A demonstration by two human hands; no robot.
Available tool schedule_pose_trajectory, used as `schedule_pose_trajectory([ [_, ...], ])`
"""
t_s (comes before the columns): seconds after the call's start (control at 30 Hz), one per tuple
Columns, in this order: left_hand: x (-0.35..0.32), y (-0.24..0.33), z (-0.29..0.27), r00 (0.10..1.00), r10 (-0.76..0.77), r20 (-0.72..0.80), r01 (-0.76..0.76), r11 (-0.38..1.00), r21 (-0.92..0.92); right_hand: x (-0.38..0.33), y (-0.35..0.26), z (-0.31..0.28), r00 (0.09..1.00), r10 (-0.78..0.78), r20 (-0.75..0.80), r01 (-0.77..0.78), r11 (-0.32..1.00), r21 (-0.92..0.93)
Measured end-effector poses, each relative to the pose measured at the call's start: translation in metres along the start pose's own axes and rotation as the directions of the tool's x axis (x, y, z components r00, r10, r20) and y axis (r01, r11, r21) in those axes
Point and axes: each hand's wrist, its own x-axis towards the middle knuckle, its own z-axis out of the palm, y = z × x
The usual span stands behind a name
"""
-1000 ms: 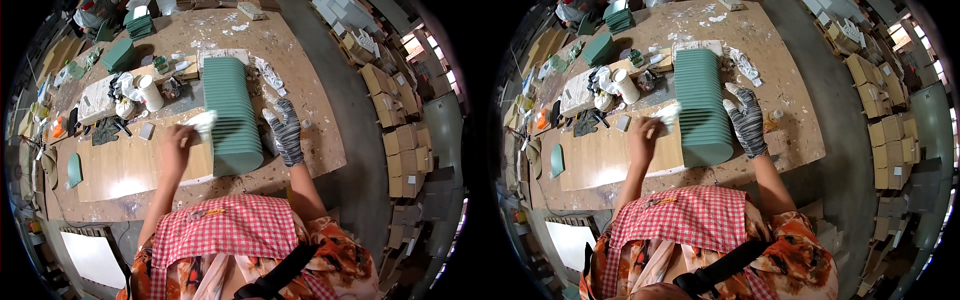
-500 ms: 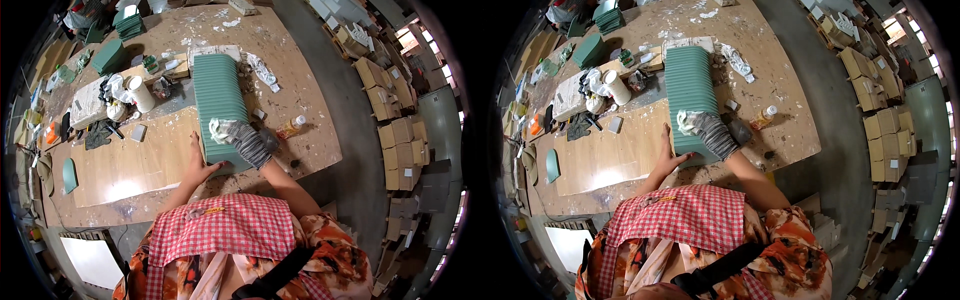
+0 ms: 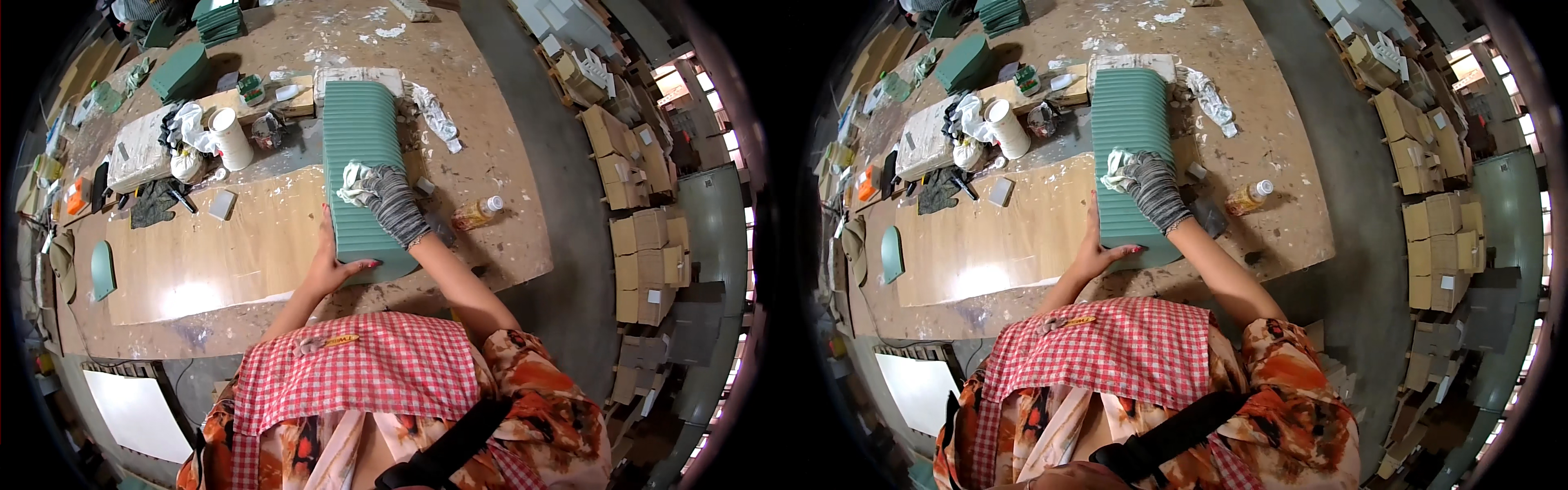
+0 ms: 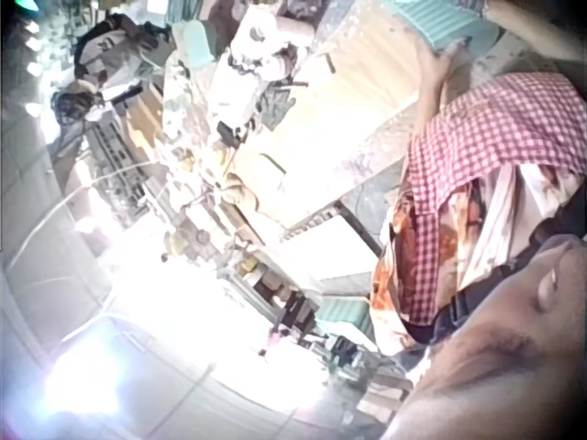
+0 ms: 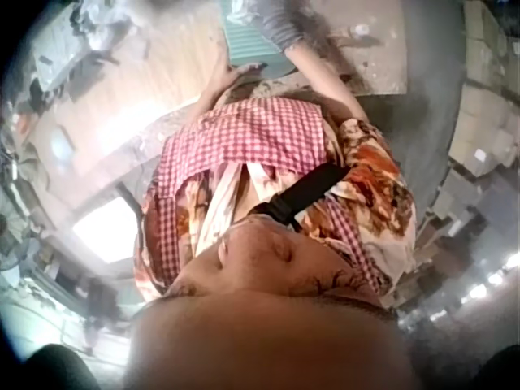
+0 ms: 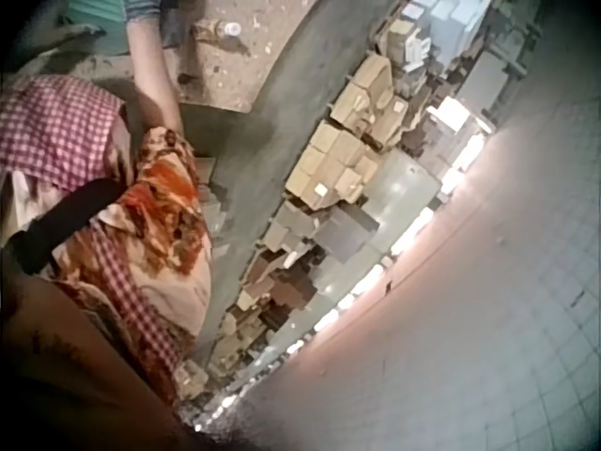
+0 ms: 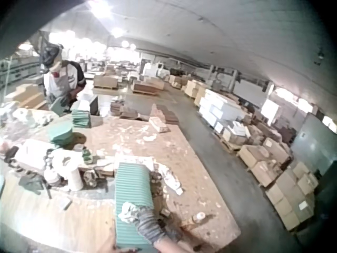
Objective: The person wipes green foam panels with a cloth, aligns and stacks them together, cleans a small foam block, and wipes across the outer ridges of the assembled stack.
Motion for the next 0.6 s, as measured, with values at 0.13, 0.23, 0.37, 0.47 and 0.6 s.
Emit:
schedule_pose_trajectory([
  [0.13, -0.003, -0.003, -0.004, 1.0, -0.025, -0.004, 0.025, 0.996, 0.088, -0.003, 0.011, -0.022, 0.99, 0.138, -0.016, -0.132, 0.97, 0.202],
  [0.23, -0.001, -0.002, -0.003, 1.0, -0.02, 0.01, 0.019, 0.994, 0.112, -0.014, 0.031, -0.04, 0.966, 0.224, 0.128, -0.246, 0.948, 0.202],
  [0.37, -0.003, -0.004, -0.005, 1.0, -0.006, 0.018, 0.003, 0.991, 0.135, 0.002, 0.013, -0.02, 0.998, 0.005, 0.06, -0.005, 1.0, 0.0],
  [0.47, 0.001, -0.004, -0.001, 0.999, 0.036, 0.016, -0.037, 0.996, 0.079, 0.02, -0.002, 0.016, 0.992, -0.123, 0.013, 0.123, 0.992, -0.019],
  [0.6, 0.0, -0.009, -0.001, 0.999, -0.004, 0.044, 0.001, 0.997, 0.074, 0.037, -0.03, 0.031, 0.968, -0.231, 0.101, 0.248, 0.949, -0.196],
])
